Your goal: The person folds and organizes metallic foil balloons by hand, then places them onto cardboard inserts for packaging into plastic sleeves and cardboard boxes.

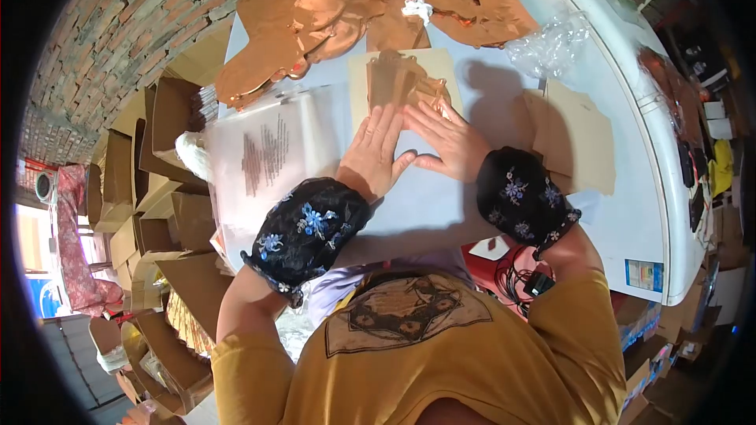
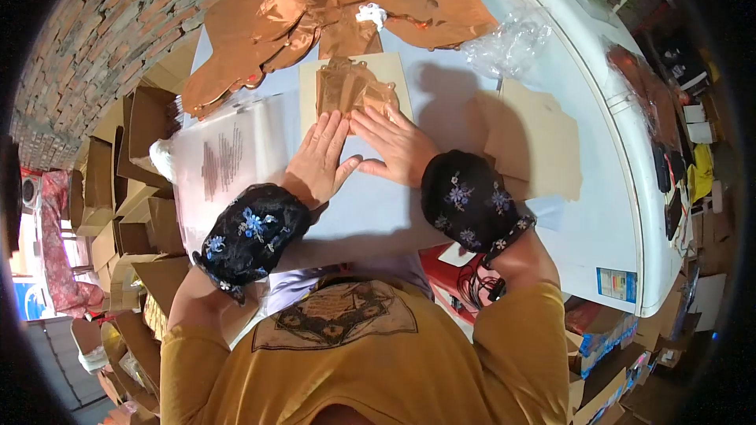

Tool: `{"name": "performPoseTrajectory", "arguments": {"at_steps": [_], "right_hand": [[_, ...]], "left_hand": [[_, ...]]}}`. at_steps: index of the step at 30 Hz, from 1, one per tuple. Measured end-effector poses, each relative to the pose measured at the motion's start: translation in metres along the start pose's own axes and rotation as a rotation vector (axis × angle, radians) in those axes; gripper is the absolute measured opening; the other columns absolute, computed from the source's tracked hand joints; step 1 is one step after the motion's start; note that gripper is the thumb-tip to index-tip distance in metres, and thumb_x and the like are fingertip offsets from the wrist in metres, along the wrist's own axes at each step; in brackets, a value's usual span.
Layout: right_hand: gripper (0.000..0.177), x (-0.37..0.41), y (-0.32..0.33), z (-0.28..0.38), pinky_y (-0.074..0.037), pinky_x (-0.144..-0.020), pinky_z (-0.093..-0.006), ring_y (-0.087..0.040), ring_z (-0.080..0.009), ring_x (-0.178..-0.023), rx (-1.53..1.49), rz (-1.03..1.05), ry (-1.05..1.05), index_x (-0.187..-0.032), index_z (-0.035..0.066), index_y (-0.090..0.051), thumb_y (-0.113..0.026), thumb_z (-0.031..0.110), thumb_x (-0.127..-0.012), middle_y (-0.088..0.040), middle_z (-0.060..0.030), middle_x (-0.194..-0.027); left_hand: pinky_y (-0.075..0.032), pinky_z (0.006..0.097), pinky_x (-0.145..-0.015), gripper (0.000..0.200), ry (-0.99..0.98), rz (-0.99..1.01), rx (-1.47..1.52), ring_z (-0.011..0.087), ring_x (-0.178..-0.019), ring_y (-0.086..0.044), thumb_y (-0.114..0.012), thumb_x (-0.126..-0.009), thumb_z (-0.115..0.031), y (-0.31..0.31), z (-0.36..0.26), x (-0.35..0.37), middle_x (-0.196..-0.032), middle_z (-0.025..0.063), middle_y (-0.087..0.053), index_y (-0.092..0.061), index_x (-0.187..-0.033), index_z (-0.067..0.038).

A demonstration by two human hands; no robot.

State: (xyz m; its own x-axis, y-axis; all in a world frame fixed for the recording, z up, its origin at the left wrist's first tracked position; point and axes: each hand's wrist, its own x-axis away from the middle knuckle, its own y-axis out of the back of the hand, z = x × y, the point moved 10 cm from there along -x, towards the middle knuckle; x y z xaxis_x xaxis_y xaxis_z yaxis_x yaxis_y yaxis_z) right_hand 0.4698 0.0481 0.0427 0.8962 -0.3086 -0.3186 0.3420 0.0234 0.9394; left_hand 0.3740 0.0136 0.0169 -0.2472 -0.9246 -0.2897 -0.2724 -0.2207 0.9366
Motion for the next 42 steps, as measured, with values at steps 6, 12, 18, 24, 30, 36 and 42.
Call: {"name": "performPoseTrajectory", "arguments": {"at_steps": [6,12,18,24,30,36,42], "right_hand": [[0.070,0.028,0.001,-0.036,-0.021,-0.119,-0.0526,-0.028,-0.0370,-0.146,0.050,0.026,-0.294,-0.146,-0.002,-0.037,-0.056,0.044,-0.096,-0.035,-0.0202,-0.154],[0.061,0.035,0.002,-0.042,-0.028,-0.116,-0.0505,-0.034,-0.0373,-0.142,0.106,-0.080,-0.319,-0.141,-0.002,-0.041,-0.055,0.037,-0.097,-0.039,-0.0210,-0.151],[0.053,0.023,0.000,-0.090,-0.037,-0.109,-0.0445,-0.045,-0.0372,-0.132,-0.107,-0.143,-0.550,-0.139,-0.003,-0.045,-0.055,0.028,-0.097,-0.050,-0.0224,-0.140],[0.057,-0.013,-0.007,-0.163,-0.049,-0.092,-0.0401,-0.063,-0.0358,-0.104,-0.244,-0.154,-0.751,-0.132,-0.004,-0.050,-0.063,0.032,-0.091,-0.064,-0.0211,-0.120],[0.034,-0.013,-0.020,-0.201,-0.049,-0.069,-0.0382,-0.062,-0.0262,-0.073,-0.355,-0.293,-0.905,-0.093,0.000,-0.061,-0.068,0.032,-0.085,-0.067,-0.0139,-0.084],[0.022,0.013,0.008,-0.234,-0.047,-0.067,-0.0371,-0.058,-0.0213,-0.070,-0.427,-0.618,-0.886,-0.092,0.003,-0.060,-0.064,0.024,-0.089,-0.062,-0.0129,-0.079],[0.016,0.048,0.089,-0.243,-0.047,-0.081,-0.0339,-0.058,-0.0136,-0.090,-0.912,-1.251,-0.830,-0.103,0.004,-0.058,-0.060,0.018,-0.096,-0.061,-0.0047,-0.095]], "left_hand": [[-0.021,0.0459,-0.121,0.072,0.009,-0.004,-0.024,0.0380,-0.148,-0.023,-0.044,-0.101,-0.049,-0.001,-0.001,0.000,-0.157,0.0229,-0.029,-0.031,-0.151,0.002],[-0.023,0.0475,-0.120,0.070,0.004,-0.016,0.001,0.0410,-0.146,-0.027,-0.046,-0.101,-0.047,0.002,0.000,0.000,-0.156,0.0252,-0.030,-0.033,-0.150,0.003],[-0.024,0.0475,-0.120,0.070,0.003,-0.056,0.016,0.0408,-0.145,-0.028,-0.047,-0.101,-0.046,0.003,0.000,0.000,-0.155,0.0254,-0.031,-0.034,-0.149,0.004],[-0.023,0.0476,-0.120,0.071,0.010,-0.028,0.006,0.0401,-0.146,-0.027,-0.048,-0.100,-0.046,0.001,0.001,0.000,-0.156,0.0249,-0.031,-0.034,-0.149,0.004],[-0.024,0.0474,-0.120,0.071,0.013,-0.043,-0.007,0.0396,-0.146,-0.027,-0.048,-0.100,-0.047,0.001,0.000,0.000,-0.156,0.0245,-0.030,-0.034,-0.149,0.003],[-0.024,0.0472,-0.120,0.071,0.024,-0.058,0.013,0.0385,-0.146,-0.028,-0.048,-0.100,-0.047,0.003,0.000,0.002,-0.156,0.0240,-0.031,-0.034,-0.149,0.002],[-0.024,0.0469,-0.120,0.072,0.035,-0.051,0.012,0.0378,-0.147,-0.027,-0.048,-0.099,-0.048,0.001,0.001,0.001,-0.157,0.0237,-0.030,-0.033,-0.150,0.002]]}}
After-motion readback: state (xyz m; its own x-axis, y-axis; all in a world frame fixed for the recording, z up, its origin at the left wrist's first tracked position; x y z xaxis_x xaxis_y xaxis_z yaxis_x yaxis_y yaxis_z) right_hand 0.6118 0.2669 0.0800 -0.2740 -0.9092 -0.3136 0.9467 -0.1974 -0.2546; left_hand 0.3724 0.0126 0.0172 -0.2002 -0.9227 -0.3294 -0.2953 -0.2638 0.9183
